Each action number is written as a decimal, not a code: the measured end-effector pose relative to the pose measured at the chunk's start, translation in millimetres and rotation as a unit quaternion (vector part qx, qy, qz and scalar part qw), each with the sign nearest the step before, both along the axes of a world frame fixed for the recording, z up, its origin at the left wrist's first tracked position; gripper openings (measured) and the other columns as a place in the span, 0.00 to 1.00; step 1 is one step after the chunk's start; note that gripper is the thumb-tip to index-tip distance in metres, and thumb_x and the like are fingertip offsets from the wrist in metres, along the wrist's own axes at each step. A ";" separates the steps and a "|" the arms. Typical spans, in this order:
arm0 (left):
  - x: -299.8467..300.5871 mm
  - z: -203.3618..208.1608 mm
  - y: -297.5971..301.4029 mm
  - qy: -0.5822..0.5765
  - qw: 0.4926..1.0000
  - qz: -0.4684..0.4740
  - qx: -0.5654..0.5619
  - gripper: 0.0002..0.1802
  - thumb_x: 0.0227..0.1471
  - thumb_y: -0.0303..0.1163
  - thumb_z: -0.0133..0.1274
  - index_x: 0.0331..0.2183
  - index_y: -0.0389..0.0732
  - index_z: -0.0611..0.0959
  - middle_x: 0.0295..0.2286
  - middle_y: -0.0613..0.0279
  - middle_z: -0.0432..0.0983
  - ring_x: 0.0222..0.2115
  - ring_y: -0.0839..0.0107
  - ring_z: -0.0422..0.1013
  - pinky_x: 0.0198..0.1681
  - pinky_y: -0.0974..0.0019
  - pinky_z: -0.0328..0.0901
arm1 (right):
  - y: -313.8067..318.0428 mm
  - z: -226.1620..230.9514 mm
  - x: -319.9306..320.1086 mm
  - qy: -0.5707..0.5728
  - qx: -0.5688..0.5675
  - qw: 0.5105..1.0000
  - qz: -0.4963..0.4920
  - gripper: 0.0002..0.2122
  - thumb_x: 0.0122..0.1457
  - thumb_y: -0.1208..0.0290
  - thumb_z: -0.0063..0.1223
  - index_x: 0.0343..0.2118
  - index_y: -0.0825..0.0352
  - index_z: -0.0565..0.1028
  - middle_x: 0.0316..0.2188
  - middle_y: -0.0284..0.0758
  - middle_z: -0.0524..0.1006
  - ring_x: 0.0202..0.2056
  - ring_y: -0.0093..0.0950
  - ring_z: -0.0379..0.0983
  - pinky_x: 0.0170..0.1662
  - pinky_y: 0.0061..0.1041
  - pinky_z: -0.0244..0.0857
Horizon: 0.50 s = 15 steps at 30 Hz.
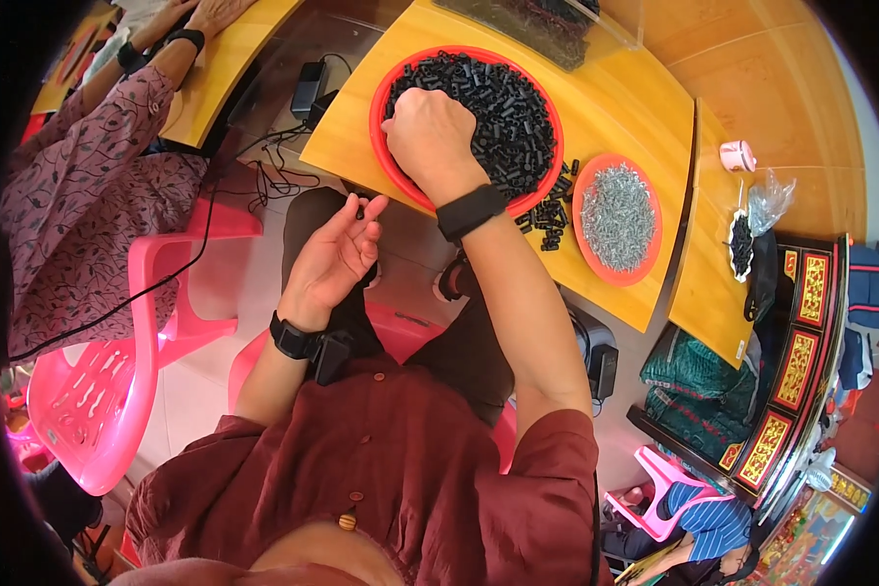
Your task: The person assembles small parts by picking plastic plugs and metal screws from trays and inserting the screws into the plugs by hand.
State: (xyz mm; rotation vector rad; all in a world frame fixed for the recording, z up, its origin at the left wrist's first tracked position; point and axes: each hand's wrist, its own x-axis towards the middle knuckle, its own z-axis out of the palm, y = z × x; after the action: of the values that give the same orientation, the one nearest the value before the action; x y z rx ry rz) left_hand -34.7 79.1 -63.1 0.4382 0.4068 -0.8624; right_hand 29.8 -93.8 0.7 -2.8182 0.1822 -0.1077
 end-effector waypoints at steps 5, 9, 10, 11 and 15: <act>1.6 0.7 2.8 0.006 1.000 0.011 -0.014 0.08 0.57 0.37 0.49 0.33 0.43 0.75 0.42 0.59 0.76 0.30 0.75 0.74 0.29 0.77 0.67 | -1.8 -5.6 8.2 0.054 -0.017 0.998 -0.024 0.08 0.47 0.65 0.60 0.24 0.64 0.81 0.20 0.40 0.78 0.27 0.37 0.77 0.32 0.35 0.70; 1.9 2.0 3.4 0.003 1.000 0.012 -0.014 0.08 0.58 0.37 0.49 0.33 0.43 0.75 0.42 0.59 0.76 0.30 0.75 0.74 0.29 0.77 0.67 | -3.0 4.7 6.7 0.105 0.068 0.992 -0.009 0.06 0.42 0.69 0.61 0.24 0.65 0.80 0.26 0.44 0.79 0.31 0.41 0.77 0.34 0.35 0.71; 2.0 2.2 3.5 0.011 1.000 0.014 -0.019 0.08 0.58 0.37 0.48 0.34 0.43 0.74 0.41 0.60 0.76 0.29 0.75 0.73 0.29 0.77 0.68 | -5.2 3.8 6.3 0.104 0.067 0.992 -0.009 0.06 0.42 0.69 0.61 0.24 0.65 0.80 0.26 0.44 0.79 0.31 0.41 0.77 0.34 0.35 0.71; 1.9 2.2 3.4 0.019 0.999 0.015 -0.023 0.08 0.58 0.37 0.48 0.35 0.42 0.74 0.41 0.61 0.76 0.29 0.76 0.72 0.28 0.77 0.68 | -8.1 0.7 5.8 0.098 0.060 0.993 0.013 0.06 0.43 0.69 0.60 0.24 0.64 0.80 0.25 0.43 0.79 0.29 0.40 0.77 0.32 0.34 0.71; 1.0 -0.9 2.4 -0.002 0.999 0.018 -0.032 0.09 0.58 0.38 0.48 0.34 0.43 0.74 0.42 0.59 0.76 0.31 0.76 0.74 0.29 0.79 0.67 | -10.2 10.2 4.4 0.180 0.120 0.976 0.014 0.06 0.46 0.71 0.60 0.24 0.69 0.79 0.17 0.40 0.77 0.17 0.29 0.74 0.25 0.28 0.68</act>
State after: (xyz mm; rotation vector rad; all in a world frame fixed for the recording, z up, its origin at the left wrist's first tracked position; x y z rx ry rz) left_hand -33.7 81.5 -64.0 0.3722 0.3822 -0.8374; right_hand 34.2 -104.0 10.9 -2.5736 0.2198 0.4081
